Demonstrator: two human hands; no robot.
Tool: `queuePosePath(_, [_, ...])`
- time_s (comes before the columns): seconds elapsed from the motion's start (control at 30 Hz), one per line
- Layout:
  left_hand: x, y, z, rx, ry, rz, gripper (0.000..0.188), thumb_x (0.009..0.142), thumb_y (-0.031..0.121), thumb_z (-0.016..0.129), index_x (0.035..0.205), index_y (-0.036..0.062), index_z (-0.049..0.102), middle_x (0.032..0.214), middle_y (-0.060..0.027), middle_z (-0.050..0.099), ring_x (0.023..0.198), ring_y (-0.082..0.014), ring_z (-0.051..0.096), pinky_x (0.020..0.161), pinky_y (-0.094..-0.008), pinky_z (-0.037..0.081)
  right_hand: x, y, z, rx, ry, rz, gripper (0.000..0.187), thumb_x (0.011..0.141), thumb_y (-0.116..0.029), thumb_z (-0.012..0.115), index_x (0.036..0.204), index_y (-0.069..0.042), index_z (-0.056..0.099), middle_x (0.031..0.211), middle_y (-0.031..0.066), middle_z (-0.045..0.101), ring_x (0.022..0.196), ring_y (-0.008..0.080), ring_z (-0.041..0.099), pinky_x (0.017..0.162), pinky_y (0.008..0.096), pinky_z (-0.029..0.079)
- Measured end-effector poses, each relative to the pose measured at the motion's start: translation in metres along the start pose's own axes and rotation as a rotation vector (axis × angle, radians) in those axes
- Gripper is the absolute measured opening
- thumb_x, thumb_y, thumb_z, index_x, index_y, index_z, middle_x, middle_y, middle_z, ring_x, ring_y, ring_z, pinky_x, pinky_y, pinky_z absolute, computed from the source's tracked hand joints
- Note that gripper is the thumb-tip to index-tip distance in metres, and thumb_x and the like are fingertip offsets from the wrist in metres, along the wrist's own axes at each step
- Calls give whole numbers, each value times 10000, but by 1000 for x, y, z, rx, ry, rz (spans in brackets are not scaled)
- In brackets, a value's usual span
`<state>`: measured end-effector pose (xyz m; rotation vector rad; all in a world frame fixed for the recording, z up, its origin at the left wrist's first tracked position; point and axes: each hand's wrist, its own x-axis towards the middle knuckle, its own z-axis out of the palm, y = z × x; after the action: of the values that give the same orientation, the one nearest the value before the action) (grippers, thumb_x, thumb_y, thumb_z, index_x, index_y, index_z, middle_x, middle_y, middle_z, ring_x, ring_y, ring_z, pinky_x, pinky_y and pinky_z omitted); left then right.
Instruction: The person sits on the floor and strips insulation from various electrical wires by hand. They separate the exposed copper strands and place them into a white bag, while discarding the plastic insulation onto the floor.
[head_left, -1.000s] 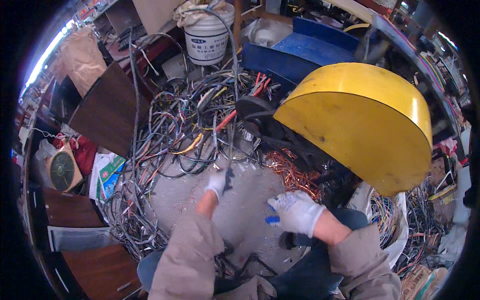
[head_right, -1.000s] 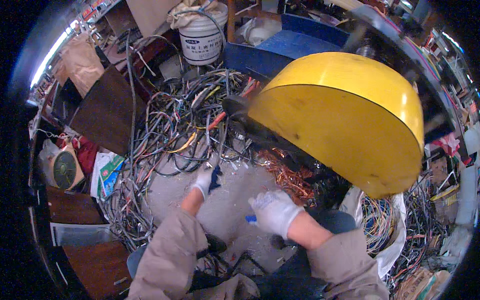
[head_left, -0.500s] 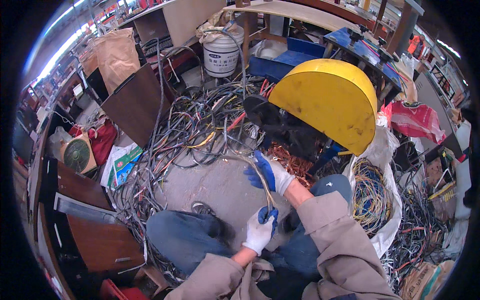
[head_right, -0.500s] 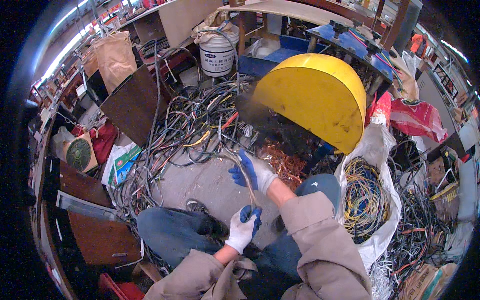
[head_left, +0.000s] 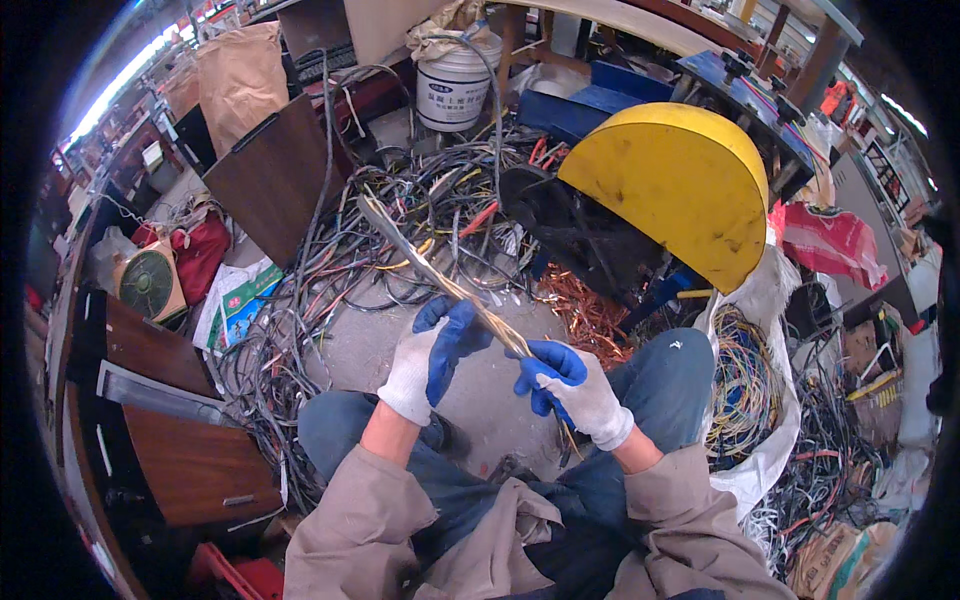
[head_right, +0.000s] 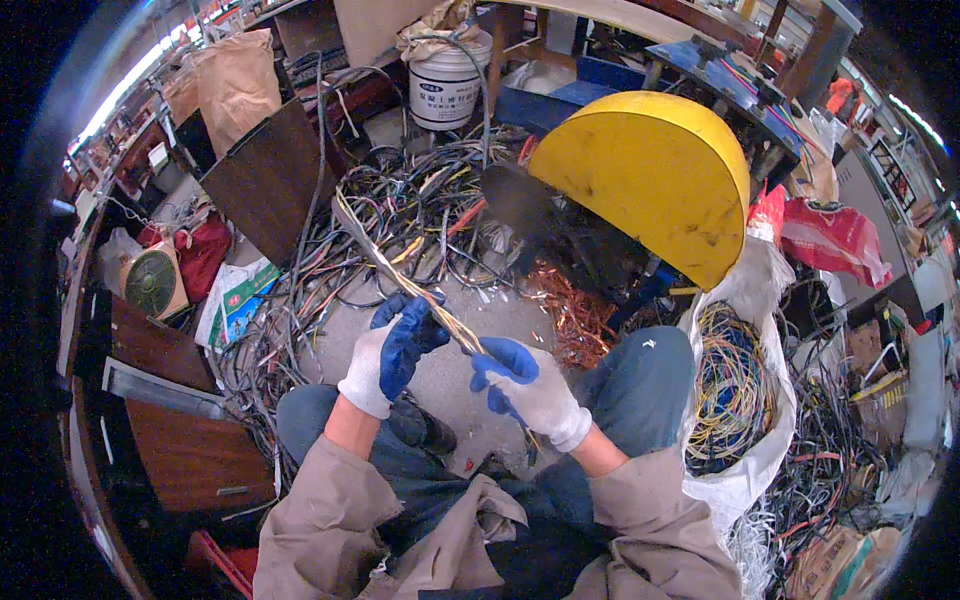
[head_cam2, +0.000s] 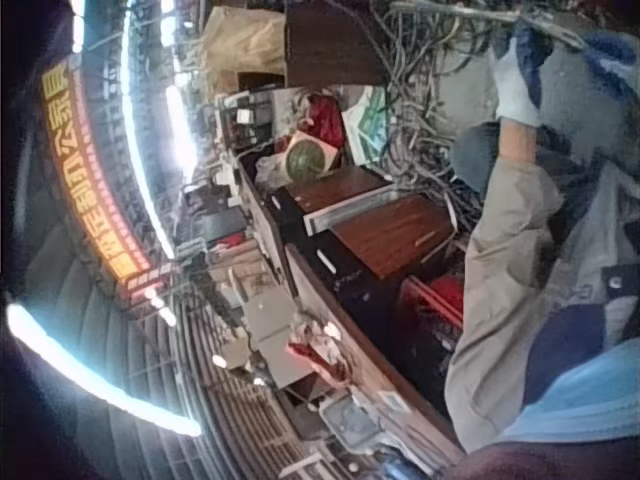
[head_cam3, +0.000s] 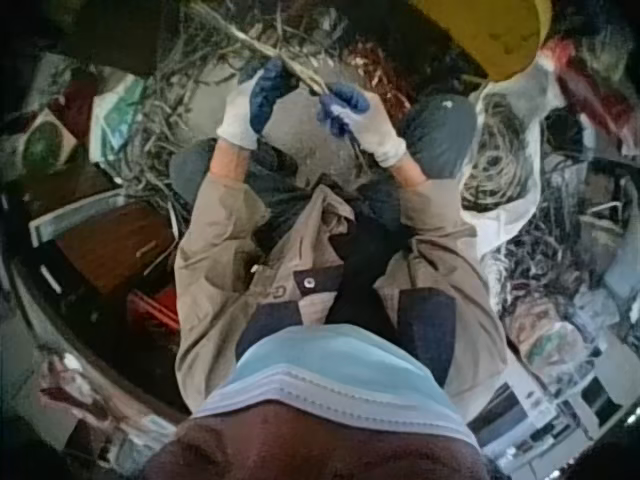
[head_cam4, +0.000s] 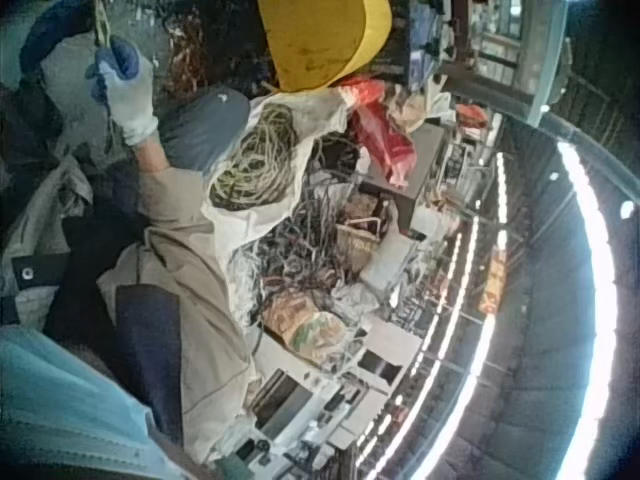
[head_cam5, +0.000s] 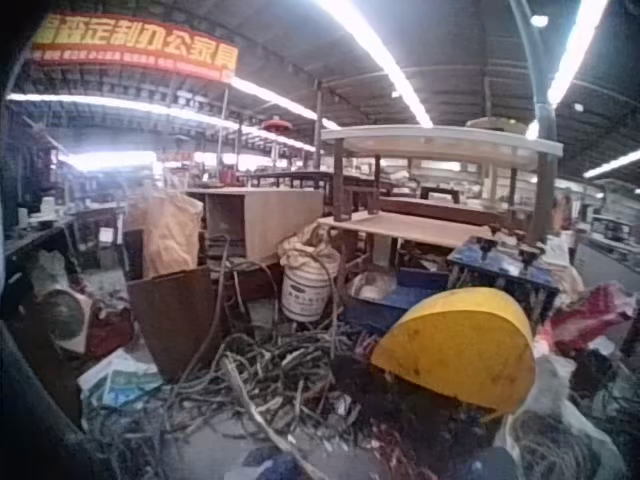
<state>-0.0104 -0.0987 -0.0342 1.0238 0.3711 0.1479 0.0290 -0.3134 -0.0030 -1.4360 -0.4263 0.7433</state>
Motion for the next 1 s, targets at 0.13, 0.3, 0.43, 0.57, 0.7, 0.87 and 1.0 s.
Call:
queuePosePath(0.13, [-7, -3, 16, -6, 31, 30, 296, 963, 176, 654, 1196, 5, 591, 1060, -91, 685, 935, -192, 686, 838, -334, 576, 11, -1, 15, -375, 193, -221, 359, 860, -157, 775, 1157, -9, 639, 809, 8, 638, 673, 35, 532, 588, 214, 438])
queuePosePath(0.3, [-15, -6, 15, 67, 55, 107, 272, 954, 157, 665, 1164, -10, 620, 1049, -87, 684, 909, -161, 673, 820, -298, 557, 23, -1, 28, -653, 329, -373, 267, 825, -133, 793, 1028, -4, 677, 821, 54, 670, 692, 100, 588, 625, 260, 474])
queuePosePath(0.43, [-20, -4, 11, 120, 48, 141, 286, 931, 128, 693, 1158, -29, 615, 1036, -83, 682, 916, -136, 650, 814, -268, 533, 32, 2, 28, -792, 346, -513, 200, 816, -96, 779, 961, 16, 699, 850, 81, 677, 741, 155, 626, 672, 286, 491])
queuePosePath(0.57, [-22, -4, 9, 113, 38, 161, 285, 920, 83, 689, 1167, -33, 607, 1053, -88, 685, 915, -145, 647, 819, -274, 529, 36, 8, 30, -481, 350, -397, 148, 841, -76, 720, 971, -7, 718, 908, 119, 687, 817, 263, 655, 719, 369, 514])
queuePosePath(0.7, [-21, -4, 9, 82, -24, 160, 273, 916, 41, 675, 1166, -39, 601, 1054, -97, 688, 921, -162, 650, 827, -289, 532, 35, 10, 29, -113, 340, -238, 163, 931, -110, 657, 985, 40, 692, 831, 72, 681, 702, 131, 625, 663, 256, 509])
queuePosePath(0.87, [-20, -2, 9, 104, -114, 120, 256, 918, 20, 662, 1159, -42, 605, 1039, -101, 690, 897, -164, 656, 816, -293, 537, 31, 8, 14, 124, 238, -9, 236, 996, -183, 575, 1051, 33, 653, 835, 88, 679, 696, 155, 647, 638, 279, 550])
queuePosePath(1.0, [-20, -5, 11, 212, -93, 106, 227, 923, 51, 664, 1125, -43, 623, 993, -98, 687, 825, -162, 662, 770, -290, 538, 35, 13, 10, 102, 286, 17, 220, 1003, -163, 557, 1068, 28, 644, 857, 86, 685, 690, 152, 645, 614, 273, 552])
